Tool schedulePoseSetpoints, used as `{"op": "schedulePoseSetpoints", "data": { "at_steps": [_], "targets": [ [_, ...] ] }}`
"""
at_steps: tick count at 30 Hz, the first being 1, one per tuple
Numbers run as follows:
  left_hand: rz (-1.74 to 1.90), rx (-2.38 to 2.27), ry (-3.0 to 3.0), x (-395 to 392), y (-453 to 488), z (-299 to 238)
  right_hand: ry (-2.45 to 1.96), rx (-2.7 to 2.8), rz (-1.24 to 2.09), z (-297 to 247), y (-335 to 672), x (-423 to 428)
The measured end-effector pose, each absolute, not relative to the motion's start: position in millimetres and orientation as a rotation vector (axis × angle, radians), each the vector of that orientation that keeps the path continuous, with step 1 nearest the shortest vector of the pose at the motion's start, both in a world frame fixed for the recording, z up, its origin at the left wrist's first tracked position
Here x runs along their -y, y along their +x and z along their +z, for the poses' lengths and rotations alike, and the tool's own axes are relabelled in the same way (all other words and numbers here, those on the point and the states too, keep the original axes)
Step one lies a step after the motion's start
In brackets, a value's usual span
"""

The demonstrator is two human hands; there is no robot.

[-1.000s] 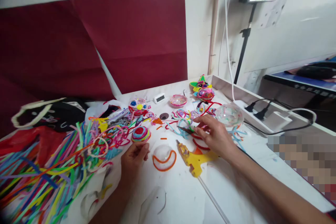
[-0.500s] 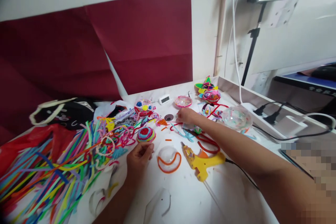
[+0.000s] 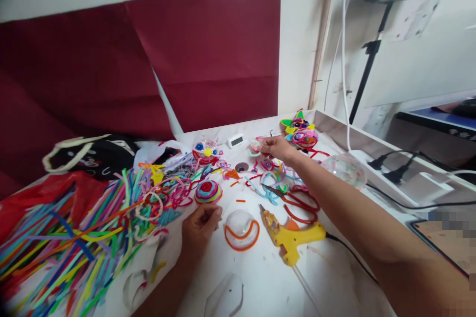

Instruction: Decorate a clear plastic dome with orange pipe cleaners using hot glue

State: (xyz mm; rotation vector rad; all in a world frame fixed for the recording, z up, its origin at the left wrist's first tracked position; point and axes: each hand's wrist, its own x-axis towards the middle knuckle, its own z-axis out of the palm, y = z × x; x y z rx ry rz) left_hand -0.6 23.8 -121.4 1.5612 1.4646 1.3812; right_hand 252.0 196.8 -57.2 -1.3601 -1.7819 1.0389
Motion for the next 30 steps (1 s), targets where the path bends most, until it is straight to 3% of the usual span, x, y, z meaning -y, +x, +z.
{"op": "schedulePoseSetpoints", "data": {
  "at_steps": [8, 18, 26, 30],
  "targets": [
    [1.463, -1.442, 1.398, -24, 3, -111, -1.107, 1.432, 1.374, -48, 260, -159],
    [1.602, -1.245, 1.43, -16, 3, -52, -1.003, 1.414, 1.372, -36, 269, -117],
    [1.164, -1.325, 1.842, -7, 24, -32, -0.935, 1.576, 1.351, -19, 231, -72],
    [1.124, -1.361, 2.099, -11, 37, -31, -0.906, 1.662, 1.341, -16, 218, -58]
  ]
}}
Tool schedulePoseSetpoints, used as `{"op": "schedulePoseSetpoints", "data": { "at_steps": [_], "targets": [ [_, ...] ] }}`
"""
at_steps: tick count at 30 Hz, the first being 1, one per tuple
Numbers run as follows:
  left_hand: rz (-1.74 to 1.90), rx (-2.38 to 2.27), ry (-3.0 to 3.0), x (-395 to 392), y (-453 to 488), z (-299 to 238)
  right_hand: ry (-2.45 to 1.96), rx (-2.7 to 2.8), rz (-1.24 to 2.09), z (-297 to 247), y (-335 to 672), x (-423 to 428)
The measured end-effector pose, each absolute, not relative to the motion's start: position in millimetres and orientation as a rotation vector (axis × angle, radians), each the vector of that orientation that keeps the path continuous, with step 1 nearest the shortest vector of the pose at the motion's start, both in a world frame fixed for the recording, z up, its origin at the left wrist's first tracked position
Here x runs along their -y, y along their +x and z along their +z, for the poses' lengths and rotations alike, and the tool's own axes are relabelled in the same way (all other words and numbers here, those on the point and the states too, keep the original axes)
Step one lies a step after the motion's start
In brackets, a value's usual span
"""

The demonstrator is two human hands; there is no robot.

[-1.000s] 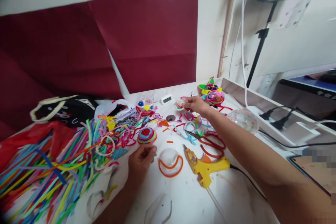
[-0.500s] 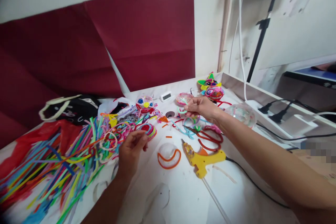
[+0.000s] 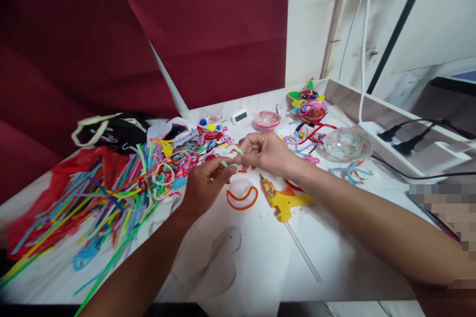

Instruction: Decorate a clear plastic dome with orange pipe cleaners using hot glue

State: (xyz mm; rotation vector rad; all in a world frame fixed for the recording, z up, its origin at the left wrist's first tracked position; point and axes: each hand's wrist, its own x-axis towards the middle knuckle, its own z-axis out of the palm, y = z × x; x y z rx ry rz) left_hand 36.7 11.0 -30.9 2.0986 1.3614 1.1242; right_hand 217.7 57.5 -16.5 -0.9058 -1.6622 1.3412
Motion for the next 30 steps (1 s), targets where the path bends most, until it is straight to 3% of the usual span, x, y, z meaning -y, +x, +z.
{"op": "schedulePoseSetpoints", "data": {
  "at_steps": [23, 30],
  "targets": [
    [1.029, -1.299, 1.981, -11, 27, -51, -1.037, 2.052, 1.207, -42, 228, -17],
    [1.001, -1.297, 2.029, -4, 24, -53, -0.975, 2.251, 0.896, -36, 224, -9]
  ]
}}
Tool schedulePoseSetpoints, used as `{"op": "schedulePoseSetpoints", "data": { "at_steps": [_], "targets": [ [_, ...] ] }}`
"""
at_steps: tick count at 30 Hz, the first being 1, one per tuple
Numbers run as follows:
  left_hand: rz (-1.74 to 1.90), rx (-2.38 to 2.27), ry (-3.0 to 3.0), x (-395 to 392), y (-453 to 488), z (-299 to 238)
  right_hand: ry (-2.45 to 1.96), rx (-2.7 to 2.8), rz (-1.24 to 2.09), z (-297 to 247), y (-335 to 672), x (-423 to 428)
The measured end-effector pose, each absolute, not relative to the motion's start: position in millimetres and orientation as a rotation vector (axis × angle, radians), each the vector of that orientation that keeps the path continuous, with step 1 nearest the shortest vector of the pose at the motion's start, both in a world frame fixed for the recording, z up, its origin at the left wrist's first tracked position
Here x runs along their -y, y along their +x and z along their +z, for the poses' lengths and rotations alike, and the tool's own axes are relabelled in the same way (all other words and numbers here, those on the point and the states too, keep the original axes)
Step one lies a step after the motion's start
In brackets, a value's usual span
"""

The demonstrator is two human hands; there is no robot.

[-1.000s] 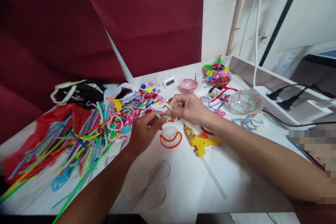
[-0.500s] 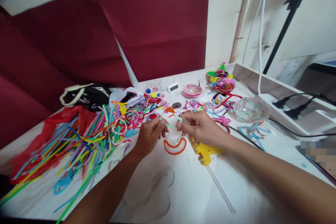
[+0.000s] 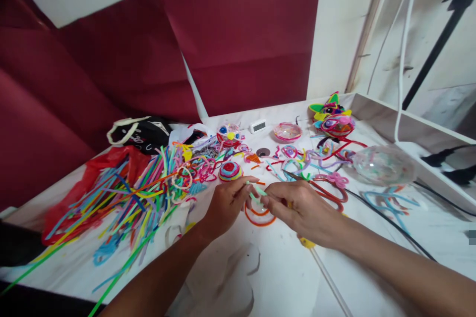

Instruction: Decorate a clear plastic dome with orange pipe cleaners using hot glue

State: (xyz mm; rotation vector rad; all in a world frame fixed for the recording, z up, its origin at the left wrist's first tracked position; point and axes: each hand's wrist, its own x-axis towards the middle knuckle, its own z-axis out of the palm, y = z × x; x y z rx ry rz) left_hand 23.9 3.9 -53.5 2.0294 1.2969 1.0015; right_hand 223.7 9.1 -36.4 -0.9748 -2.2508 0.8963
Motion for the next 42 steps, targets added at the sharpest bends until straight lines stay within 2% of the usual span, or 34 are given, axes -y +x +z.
{"op": "schedulePoseSetpoints", "data": {
  "at_steps": [11, 21, 27, 37, 42],
  "targets": [
    [1.131, -1.16, 1.728, 1, 23, -56, -0.685, 2.393, 0.392, -45, 221, -2],
    [1.233, -1.135, 1.538, -2, 16, -73, -0.712, 2.386, 0.247, -48, 226, -5],
    [1.179, -1.256, 1.698, -5, 8, -76, -0.758, 2.318, 0.244, -42, 230, -6],
    [1.24, -1.371, 2.263, -1, 3, -71, -0.858, 2.425, -0.238, -49, 235, -13],
    [1.252, -1.372, 2.276, 1, 2, -71, -0.951, 2.451, -0.252, -53, 236, -16]
  ]
}}
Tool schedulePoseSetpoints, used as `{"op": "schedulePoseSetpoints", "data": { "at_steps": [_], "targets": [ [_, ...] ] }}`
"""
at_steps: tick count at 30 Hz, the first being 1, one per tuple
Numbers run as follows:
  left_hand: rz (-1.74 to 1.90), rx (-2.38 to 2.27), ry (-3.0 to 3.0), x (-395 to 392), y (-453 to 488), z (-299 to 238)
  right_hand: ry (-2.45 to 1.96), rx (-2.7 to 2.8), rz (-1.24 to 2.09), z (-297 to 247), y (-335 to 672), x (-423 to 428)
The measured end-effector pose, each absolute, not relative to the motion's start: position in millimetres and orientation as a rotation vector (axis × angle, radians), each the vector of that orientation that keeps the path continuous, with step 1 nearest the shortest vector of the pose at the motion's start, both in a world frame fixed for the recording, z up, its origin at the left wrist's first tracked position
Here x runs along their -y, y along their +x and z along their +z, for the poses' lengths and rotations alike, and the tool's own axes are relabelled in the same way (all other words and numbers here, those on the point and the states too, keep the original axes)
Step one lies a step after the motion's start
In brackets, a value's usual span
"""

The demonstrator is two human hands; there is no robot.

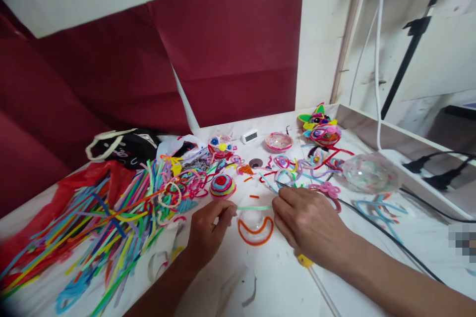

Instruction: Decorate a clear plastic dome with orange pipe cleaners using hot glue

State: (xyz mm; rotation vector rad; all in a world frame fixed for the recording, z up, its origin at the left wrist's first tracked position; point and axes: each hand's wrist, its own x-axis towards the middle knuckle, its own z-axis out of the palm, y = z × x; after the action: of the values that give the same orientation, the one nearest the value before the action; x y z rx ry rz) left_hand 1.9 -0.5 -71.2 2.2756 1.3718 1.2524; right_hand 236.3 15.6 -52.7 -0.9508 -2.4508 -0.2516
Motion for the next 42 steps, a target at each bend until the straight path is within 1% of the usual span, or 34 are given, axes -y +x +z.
{"op": "schedulePoseSetpoints", "data": {
  "at_steps": [4, 10, 12, 14, 17, 21, 26, 30, 37, 42],
  "targets": [
    [1.29, -1.369, 2.062, 2, 3, -69, -0.962, 2.365, -0.02, -52, 239, -14],
    [1.452, -1.215, 1.601, 3, 10, -66, -1.012, 2.004, 0.617, -41, 235, -12],
    [1.445, -1.175, 1.561, 3, 10, -66, -1.081, 1.901, 0.791, -38, 233, -12],
    [1.405, -1.189, 1.651, 2, 7, -66, -1.113, 1.858, 0.879, -36, 232, -11],
    [1.362, -1.221, 2.044, 0, 2, -64, -1.11, 1.898, 0.879, -37, 235, -9],
    [1.372, -1.151, 2.583, -3, -4, -64, -1.087, 1.971, 0.775, -37, 241, -6],
    [1.309, -1.213, 2.932, -4, -7, -70, -1.05, 2.151, 0.624, -34, 245, -2],
    [1.301, -1.241, 2.858, -3, -6, -73, -1.122, 2.221, 0.556, -35, 249, 0],
    [1.236, -1.234, 2.304, 0, 2, -67, -1.205, 2.226, 0.562, -39, 258, 0],
    [1.138, -1.191, 2.081, 0, 3, -61, -1.164, 2.165, 0.624, -41, 264, 0]
  ]
}}
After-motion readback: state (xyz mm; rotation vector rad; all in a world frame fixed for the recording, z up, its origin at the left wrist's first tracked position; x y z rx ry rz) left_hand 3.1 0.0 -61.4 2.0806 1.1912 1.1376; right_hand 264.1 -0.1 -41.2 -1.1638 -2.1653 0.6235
